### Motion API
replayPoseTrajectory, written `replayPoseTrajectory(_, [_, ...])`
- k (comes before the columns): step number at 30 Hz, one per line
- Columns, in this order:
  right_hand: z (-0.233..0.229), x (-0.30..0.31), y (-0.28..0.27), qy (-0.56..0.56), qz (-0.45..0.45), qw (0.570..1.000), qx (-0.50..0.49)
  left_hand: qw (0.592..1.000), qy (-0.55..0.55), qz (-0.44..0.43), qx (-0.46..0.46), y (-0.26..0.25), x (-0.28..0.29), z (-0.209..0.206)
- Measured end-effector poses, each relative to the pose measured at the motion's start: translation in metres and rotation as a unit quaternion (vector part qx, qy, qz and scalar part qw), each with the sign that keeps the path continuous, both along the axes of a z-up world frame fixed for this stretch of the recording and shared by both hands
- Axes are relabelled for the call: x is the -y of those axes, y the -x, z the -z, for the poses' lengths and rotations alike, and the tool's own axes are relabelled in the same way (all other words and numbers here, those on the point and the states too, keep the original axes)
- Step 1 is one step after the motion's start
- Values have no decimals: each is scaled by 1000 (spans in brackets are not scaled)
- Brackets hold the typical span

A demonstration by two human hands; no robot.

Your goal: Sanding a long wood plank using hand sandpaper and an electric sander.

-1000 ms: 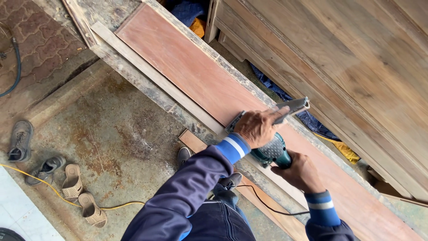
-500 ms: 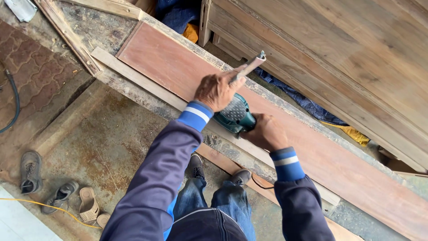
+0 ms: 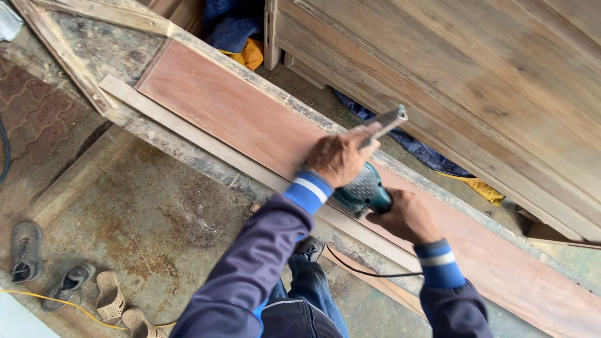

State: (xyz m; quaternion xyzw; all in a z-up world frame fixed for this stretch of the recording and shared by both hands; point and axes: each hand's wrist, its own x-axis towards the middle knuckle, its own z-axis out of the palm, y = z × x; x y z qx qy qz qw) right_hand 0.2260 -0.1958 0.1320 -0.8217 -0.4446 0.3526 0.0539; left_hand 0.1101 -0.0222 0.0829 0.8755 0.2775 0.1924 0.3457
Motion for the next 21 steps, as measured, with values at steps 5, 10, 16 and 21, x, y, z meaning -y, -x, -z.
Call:
replayPoseTrajectory(5, [18, 86, -68, 21, 47, 999, -16, 999, 7, 34, 30, -77, 80, 17])
replayPoseTrajectory(10, [40, 164, -135, 64, 117, 990, -49, 999, 6, 45, 18, -130, 144, -3])
replayPoseTrajectory(16, [40, 219, -184, 160, 130, 978, 18, 999, 6, 46, 16, -178, 200, -8])
replayPoseTrajectory(21, [46, 220, -210, 158, 125, 979, 12, 998, 35, 46, -1, -196, 199, -10])
